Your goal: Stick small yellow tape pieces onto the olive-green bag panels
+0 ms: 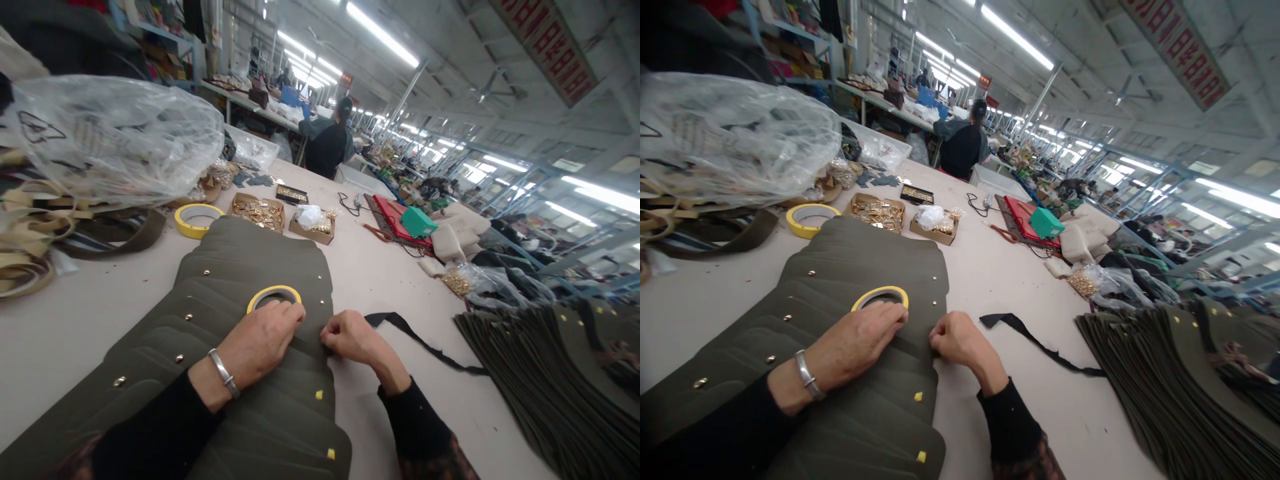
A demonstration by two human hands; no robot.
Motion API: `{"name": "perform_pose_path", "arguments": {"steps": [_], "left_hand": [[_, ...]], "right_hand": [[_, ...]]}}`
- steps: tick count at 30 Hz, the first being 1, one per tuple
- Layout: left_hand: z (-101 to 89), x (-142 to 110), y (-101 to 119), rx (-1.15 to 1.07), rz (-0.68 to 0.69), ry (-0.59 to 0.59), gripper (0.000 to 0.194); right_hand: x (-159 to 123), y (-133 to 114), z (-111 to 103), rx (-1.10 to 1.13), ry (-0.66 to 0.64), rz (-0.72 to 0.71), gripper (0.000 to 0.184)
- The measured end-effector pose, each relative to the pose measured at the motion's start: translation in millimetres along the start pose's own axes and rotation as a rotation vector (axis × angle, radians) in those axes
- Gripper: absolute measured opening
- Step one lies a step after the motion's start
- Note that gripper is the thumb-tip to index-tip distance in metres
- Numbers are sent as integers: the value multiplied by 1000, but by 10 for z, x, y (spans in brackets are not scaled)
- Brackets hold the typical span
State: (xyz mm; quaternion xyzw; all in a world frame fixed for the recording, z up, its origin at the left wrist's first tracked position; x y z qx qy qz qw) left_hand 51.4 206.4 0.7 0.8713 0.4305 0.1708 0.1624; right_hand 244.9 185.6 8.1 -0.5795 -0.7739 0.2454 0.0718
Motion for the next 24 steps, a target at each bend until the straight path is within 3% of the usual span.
{"name": "perform_pose_path", "arguments": {"steps": [2,4,7,10,13,15,20,24], "left_hand": [[-11,-26,-28,-86,7,7,20],[-7,-41,-45,-131,7,13,20],[-6,-46,-44,-198,39,85,24],[-2,-52,-34,-215,80,141,41],[19,-68,-34,-195,84,134,48],[33,-79,-37,-183,72,132,46],[37,-90,-29,-160,51,106,41],[19,-88,11,-167,35,45,27]], "right_hand": [[-95,22,35,215,-93,8,20],[-166,25,53,320,-81,6,22],[-206,-35,28,294,252,-50,22],[-203,-177,27,268,537,-242,19],[-172,-311,60,207,583,-455,18],[-148,-360,79,151,581,-523,17],[-100,-397,137,29,594,-590,16],[-92,-388,207,-74,708,-603,14]]}}
Point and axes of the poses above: each hand's wrist, its own x-axis towards the middle knuckle, its own z-axis out of the palm, y = z × x, the point moved 2 cm from there along x, towards the middle knuckle, and after that the axes turned 11 degrees about -z, right-handed, at the moved point
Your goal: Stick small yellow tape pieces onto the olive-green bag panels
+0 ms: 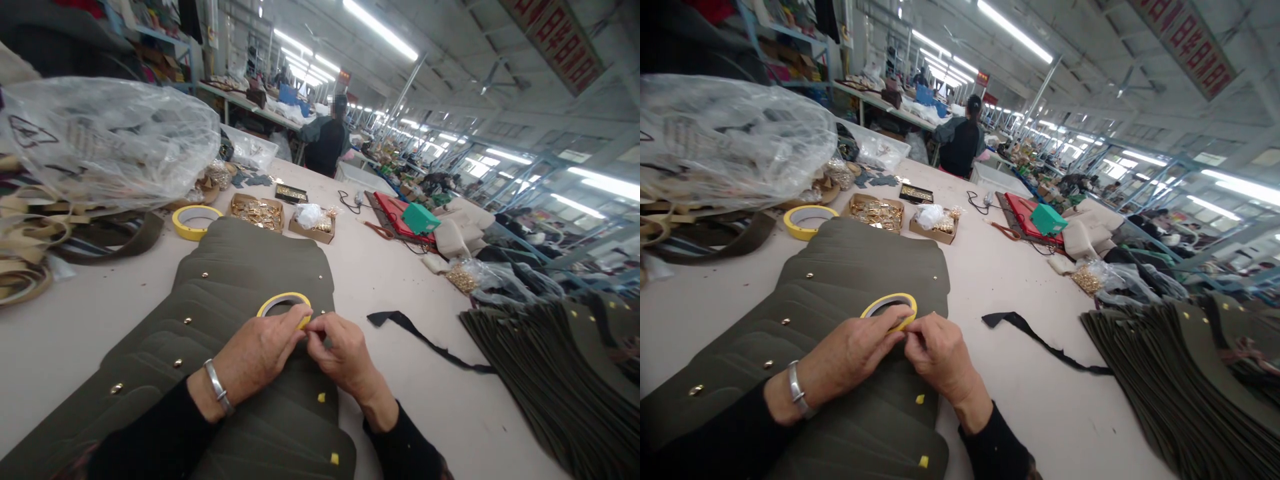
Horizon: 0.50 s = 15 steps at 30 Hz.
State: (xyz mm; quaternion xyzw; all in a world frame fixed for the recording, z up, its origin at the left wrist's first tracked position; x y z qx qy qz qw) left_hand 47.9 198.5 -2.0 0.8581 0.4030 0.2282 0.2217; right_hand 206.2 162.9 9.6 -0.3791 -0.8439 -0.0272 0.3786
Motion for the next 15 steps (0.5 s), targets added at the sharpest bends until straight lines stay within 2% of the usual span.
{"name": "perform_pose_path", "arguments": {"steps": [3,7,9,12,15], "left_hand": [[-6,9,40,4,-19,-24,14],[6,50,67,63,-35,-1,14],[24,72,82,86,-5,35,15],[52,81,118,92,36,111,18],[67,61,154,100,44,166,20]], "right_hand": [[-33,-1,20,-83,46,14,14],[-46,-25,12,-54,73,126,15],[-42,-23,14,63,97,308,13],[-59,53,49,371,141,675,10],[-119,244,55,524,213,896,13]]}}
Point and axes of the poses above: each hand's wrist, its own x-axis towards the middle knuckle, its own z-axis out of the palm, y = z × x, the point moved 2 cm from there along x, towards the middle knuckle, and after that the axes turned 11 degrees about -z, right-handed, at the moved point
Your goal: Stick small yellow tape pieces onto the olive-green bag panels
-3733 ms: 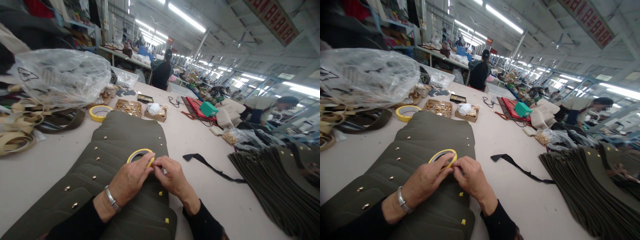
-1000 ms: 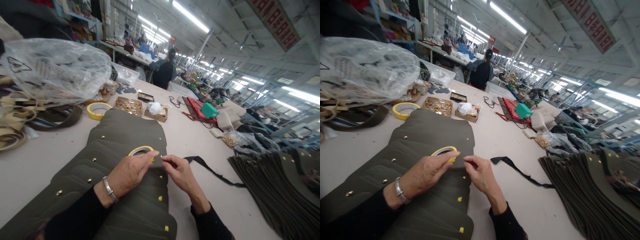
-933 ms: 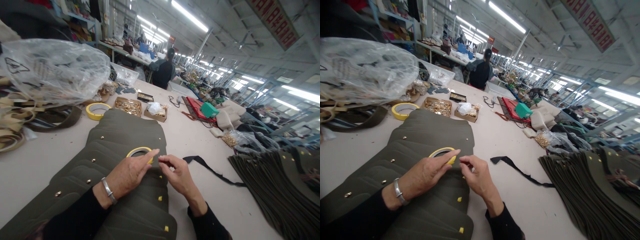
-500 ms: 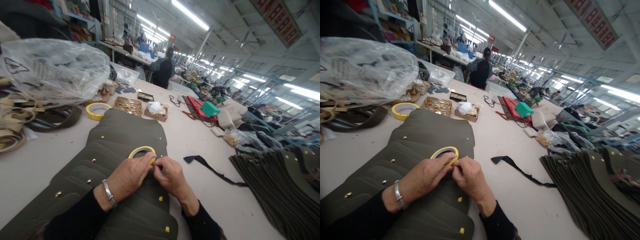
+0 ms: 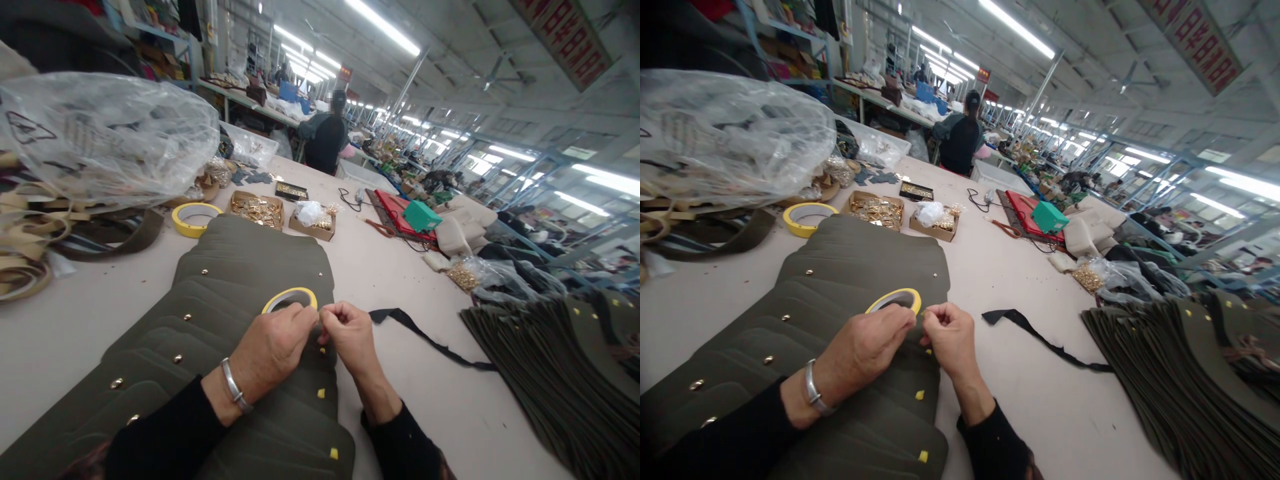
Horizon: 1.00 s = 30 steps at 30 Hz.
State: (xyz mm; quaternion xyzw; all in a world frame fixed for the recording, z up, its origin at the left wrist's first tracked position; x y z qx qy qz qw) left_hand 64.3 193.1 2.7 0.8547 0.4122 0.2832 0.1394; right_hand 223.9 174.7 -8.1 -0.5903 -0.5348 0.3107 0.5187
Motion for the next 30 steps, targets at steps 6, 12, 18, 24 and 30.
{"name": "perform_pose_path", "arguments": {"steps": [6,12,18,24,30], "left_hand": [[44,7,-37,292,-106,-245,16],[60,21,-33,343,-115,-294,18],[71,17,-38,339,-117,-308,18],[61,-3,-43,330,-106,-281,20],[66,-24,-46,331,-85,-243,20]], "right_hand": [[211,301,-224,-57,-105,143,23],[239,231,-151,-379,-216,-27,15],[319,172,-64,-677,-261,-192,15],[304,177,-152,-697,-237,-203,27],[174,73,-228,-887,-396,-742,15]]}}
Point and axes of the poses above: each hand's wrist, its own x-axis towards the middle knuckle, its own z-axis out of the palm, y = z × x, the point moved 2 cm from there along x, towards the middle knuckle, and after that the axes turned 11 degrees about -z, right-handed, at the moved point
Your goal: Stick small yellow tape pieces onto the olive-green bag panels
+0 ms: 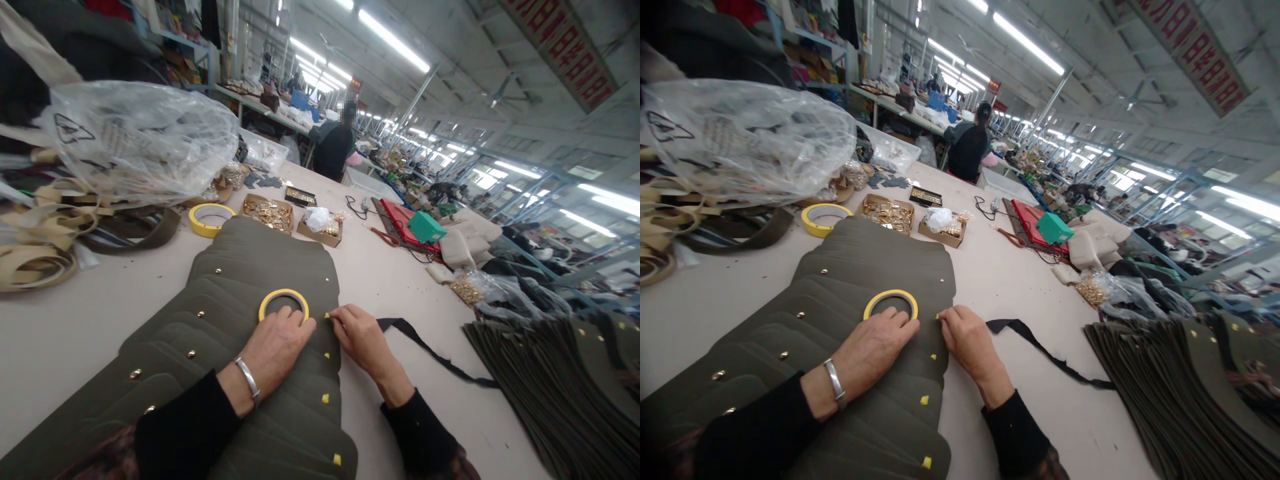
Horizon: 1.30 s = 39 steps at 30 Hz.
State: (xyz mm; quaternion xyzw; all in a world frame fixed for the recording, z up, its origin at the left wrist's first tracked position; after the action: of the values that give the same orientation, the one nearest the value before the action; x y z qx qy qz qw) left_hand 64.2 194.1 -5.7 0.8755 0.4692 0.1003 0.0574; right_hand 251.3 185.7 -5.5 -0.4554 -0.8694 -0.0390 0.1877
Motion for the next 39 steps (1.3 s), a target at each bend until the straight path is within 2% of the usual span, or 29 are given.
{"name": "perform_pose_path", "arguments": {"steps": [2,5,8,10,13,17,19,22,25,27,30,35,39], "left_hand": [[10,5,-7,2,0,6,22],[26,17,-23,-4,8,3,23],[18,34,-37,-21,14,-7,19],[-14,44,-47,-42,17,-13,17],[-90,50,-77,-87,30,-18,18],[-152,39,-144,-157,60,-18,18],[-144,32,-170,-223,77,-7,17],[-108,21,-188,-356,106,77,17],[-72,0,-187,-446,144,182,33],[-56,-17,-182,-464,155,218,42],[-50,-38,-176,-461,140,216,42],[-75,-52,-170,-457,89,127,33],[-104,-45,-145,-466,93,45,18]], "right_hand": [[42,-35,18,-71,-115,-76,16],[166,-38,57,-56,-236,51,16],[294,-14,77,2,-249,226,19],[348,-8,71,12,-239,280,23],[340,-40,20,52,-242,317,24],[178,-140,-71,175,-297,295,25],[88,-182,-103,276,-230,319,23],[12,-240,-127,453,31,400,20],[28,-343,-129,573,213,309,18],[64,-416,-137,560,254,181,18],[103,-479,-147,482,274,67,18],[130,-514,-120,314,284,-36,15],[128,-538,-88,180,374,-72,16]]}}
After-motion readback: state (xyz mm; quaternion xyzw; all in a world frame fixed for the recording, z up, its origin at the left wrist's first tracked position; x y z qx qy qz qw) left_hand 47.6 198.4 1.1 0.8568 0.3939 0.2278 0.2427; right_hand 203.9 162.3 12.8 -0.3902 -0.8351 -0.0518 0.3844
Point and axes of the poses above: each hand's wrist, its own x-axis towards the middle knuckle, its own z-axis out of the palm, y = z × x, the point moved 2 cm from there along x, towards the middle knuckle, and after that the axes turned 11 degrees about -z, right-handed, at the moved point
